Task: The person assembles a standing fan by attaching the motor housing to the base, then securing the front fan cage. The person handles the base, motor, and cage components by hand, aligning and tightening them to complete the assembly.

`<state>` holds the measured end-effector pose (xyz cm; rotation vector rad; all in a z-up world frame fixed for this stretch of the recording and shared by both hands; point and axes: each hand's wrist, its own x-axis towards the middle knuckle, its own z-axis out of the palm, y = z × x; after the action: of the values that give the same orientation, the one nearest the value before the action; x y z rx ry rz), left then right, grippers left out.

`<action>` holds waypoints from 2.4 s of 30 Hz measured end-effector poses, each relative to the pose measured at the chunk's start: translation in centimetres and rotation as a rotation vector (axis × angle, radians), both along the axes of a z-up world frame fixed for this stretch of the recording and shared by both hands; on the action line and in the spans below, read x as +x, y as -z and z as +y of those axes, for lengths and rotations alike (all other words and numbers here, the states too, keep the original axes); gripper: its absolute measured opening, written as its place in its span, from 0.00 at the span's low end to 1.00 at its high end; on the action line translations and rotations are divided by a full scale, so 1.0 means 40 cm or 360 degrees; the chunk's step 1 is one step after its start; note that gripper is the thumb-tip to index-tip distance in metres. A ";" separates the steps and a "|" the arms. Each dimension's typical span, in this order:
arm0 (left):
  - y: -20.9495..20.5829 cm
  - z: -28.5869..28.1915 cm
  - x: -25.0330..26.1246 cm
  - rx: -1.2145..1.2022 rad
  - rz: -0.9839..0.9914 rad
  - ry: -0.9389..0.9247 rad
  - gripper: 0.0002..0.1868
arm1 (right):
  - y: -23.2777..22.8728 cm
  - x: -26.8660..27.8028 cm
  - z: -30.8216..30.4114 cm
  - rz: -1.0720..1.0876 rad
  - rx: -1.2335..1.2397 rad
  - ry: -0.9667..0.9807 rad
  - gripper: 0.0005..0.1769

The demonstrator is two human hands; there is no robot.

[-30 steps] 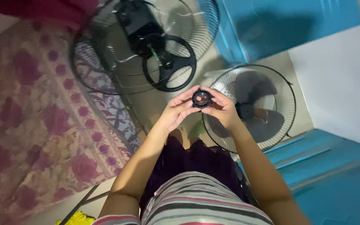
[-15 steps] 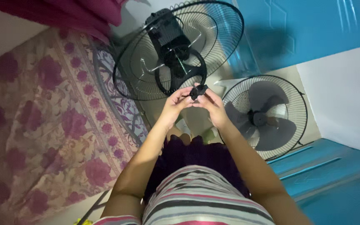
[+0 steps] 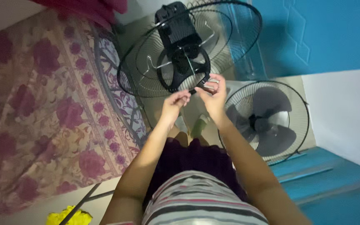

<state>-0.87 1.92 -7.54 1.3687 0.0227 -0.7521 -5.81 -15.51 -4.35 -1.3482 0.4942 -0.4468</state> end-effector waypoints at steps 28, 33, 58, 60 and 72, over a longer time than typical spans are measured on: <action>-0.009 0.098 0.006 0.0239 -0.0068 0.0161 0.16 | -0.006 0.259 0.106 0.0177 -0.0609 0.0405 0.35; 0.003 0.113 0.020 0.0271 -0.0112 0.0170 0.16 | 0.003 0.274 0.099 0.0261 -0.0753 0.0472 0.37; -0.387 0.084 0.099 0.0654 -0.1282 0.0120 0.13 | 0.088 0.299 0.016 0.0735 0.0232 0.0065 0.39; -0.463 0.092 0.124 0.0628 -0.1714 0.0011 0.15 | 0.102 0.297 0.001 0.0881 0.0404 -0.0102 0.45; -0.531 0.131 0.250 0.0981 -0.2027 -0.0308 0.32 | 0.077 0.287 -0.028 0.0803 0.0915 -0.0428 0.53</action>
<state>9.14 7.18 13.72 2.1875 -0.6495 0.4302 5.68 -16.61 -7.44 -0.9338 0.7731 0.2606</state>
